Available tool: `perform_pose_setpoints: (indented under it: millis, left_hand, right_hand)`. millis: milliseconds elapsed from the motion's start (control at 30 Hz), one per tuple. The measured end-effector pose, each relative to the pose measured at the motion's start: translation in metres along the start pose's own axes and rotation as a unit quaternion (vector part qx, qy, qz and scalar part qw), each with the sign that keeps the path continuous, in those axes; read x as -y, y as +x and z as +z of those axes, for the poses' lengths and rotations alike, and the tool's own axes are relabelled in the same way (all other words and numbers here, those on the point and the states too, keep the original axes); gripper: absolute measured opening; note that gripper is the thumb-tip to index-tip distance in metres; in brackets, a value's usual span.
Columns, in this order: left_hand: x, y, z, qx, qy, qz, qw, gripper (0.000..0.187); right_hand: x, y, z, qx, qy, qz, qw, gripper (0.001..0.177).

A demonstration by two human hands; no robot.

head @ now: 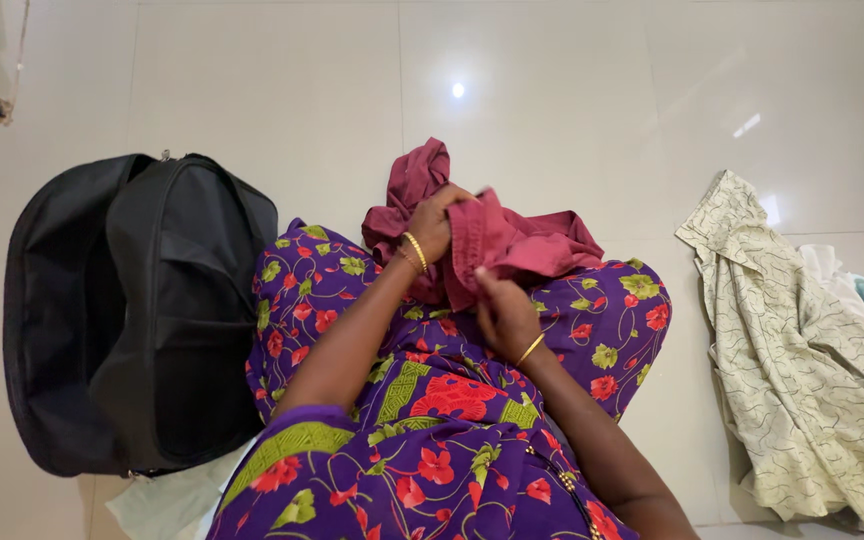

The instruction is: The person sits on the floor and folds a white striped shirt, then places it into a black travel bag. They then pick up a maroon shirt, button it up, and begin folding it.

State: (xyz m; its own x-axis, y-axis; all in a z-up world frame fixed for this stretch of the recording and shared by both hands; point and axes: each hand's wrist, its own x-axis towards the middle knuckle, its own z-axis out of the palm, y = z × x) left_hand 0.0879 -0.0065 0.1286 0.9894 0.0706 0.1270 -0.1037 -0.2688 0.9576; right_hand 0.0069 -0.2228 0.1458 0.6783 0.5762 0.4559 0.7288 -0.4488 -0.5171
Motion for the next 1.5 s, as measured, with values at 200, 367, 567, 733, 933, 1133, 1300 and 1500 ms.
perform_pose_setpoints:
  millis: [200,367,567,733,933,1133,1300,1500]
  left_hand:
    - [-0.045,-0.002,-0.021,-0.139,-0.173,0.078,0.972,0.024]
    - [-0.136,-0.004,-0.059,-0.160,0.036,0.146,0.976,0.038]
    - [-0.177,-0.035,-0.075,-0.130,0.260,0.203,0.935,0.027]
    - [-0.142,-0.059,-0.062,-0.171,0.213,0.174,0.946,0.010]
    - [-0.123,-0.085,-0.043,-0.136,0.208,0.172,0.953,0.022]
    - [-0.125,-0.096,-0.041,-0.093,0.288,0.165,0.939,0.019]
    - [-0.120,-0.097,-0.049,-0.134,0.244,0.133,0.951,0.012]
    - [-0.119,-0.095,-0.048,-0.143,0.097,0.100,0.980,0.016]
  right_hand:
    - [-0.010,0.034,-0.025,-0.114,0.017,0.136,0.984,0.046]
    - [-0.003,0.090,-0.060,-0.175,0.043,0.148,0.973,0.038]
    - [0.012,0.105,-0.073,-0.254,0.096,0.145,0.952,0.023]
    - [0.010,0.061,-0.032,-0.232,0.132,0.174,0.948,0.019]
    - [-0.003,0.026,0.009,-0.250,0.334,0.261,0.871,0.016]
    - [-0.003,0.021,0.015,-0.252,0.356,0.268,0.859,0.013]
    - [0.017,0.019,0.004,-0.209,0.301,0.239,0.899,0.010]
    - [0.037,0.021,0.001,-0.163,0.337,0.268,0.888,0.008]
